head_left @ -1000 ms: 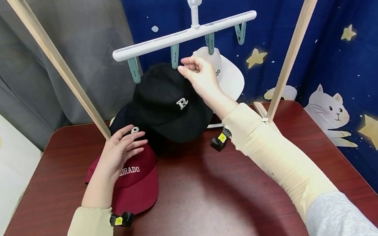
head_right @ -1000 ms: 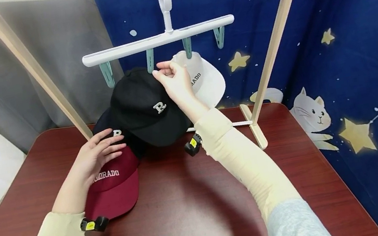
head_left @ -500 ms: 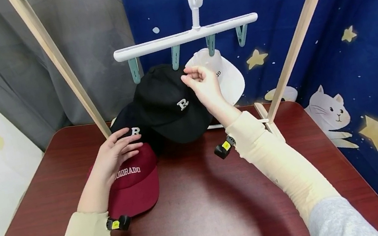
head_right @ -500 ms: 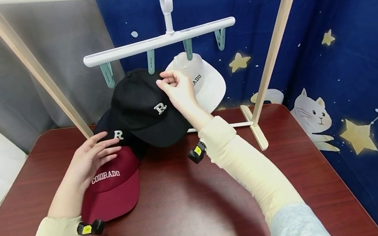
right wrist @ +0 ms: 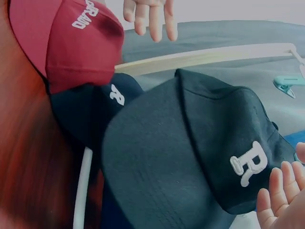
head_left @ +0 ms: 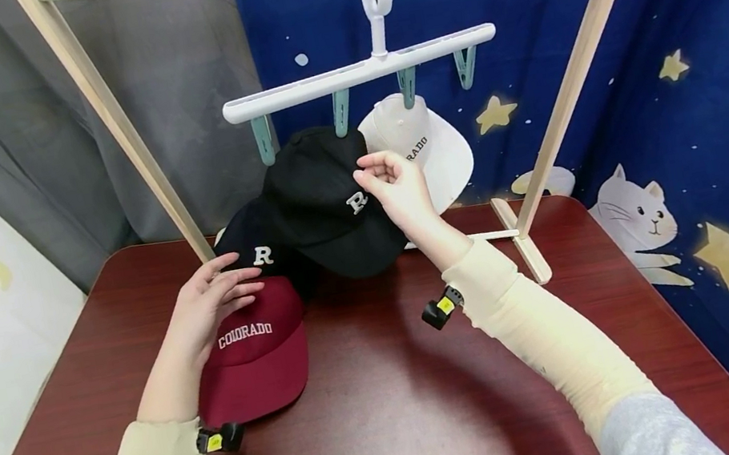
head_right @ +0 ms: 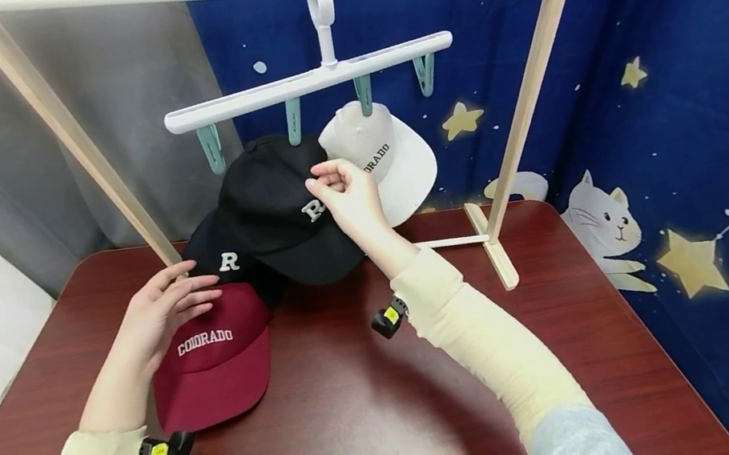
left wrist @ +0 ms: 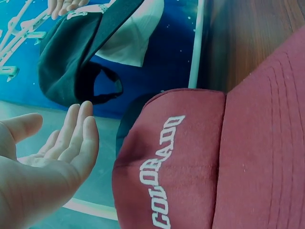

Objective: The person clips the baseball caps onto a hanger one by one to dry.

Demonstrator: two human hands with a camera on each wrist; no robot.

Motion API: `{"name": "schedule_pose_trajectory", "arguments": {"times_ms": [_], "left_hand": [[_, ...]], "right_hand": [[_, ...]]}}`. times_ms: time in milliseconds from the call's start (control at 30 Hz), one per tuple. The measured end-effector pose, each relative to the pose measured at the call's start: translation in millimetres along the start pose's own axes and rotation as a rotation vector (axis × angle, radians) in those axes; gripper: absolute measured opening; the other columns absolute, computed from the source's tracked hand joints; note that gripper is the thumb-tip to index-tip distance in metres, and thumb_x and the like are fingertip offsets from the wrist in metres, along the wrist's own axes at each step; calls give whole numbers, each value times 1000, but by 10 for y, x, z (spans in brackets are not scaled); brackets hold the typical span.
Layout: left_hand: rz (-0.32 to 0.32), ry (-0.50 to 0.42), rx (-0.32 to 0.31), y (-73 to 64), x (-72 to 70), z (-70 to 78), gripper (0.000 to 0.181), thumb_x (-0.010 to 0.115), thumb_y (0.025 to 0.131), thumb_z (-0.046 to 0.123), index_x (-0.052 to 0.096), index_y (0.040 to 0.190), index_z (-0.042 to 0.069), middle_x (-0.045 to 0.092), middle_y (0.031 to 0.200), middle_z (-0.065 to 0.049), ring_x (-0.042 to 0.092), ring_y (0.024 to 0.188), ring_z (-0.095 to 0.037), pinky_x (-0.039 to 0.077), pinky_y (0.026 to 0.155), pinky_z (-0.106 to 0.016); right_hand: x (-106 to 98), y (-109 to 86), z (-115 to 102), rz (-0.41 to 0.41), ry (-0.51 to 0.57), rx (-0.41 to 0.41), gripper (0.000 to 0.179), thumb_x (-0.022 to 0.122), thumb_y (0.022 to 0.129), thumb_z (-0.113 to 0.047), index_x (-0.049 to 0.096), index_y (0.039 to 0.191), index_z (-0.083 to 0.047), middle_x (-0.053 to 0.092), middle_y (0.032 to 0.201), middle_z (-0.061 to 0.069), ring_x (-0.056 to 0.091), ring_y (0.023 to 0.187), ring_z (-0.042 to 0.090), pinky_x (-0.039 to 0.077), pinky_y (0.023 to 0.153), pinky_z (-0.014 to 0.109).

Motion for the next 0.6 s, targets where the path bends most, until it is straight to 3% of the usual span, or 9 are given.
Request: {"name": "schedule_pose_trajectory", "arguments": {"times_ms": [200,600], "left_hand": [[11,32,19,-42,-39,24,30,50,100,12,43,129,10,69,106,-4,68,91,-20,52,81,-28],[14,80,57,-138,-144,93,28,52,100,13,46,127,10,69,105,-4,69,90,-18,53,79,-26]], "right_hand": [[2,-112,33,-8,10,-12,18,66,87,2,64,102,10,64,80,6,58,72,7,46,70,20],[30,-254,177,-5,63,58,17,66,87,3,64,102,11,65,80,6,60,73,9,49,75,23]]}}
Point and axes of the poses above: each hand's wrist, its own y-axis towards the middle knuckle, its own x-axis out of the palm, z = x × y, the point moved 7 cm from there along y, towards the middle knuckle
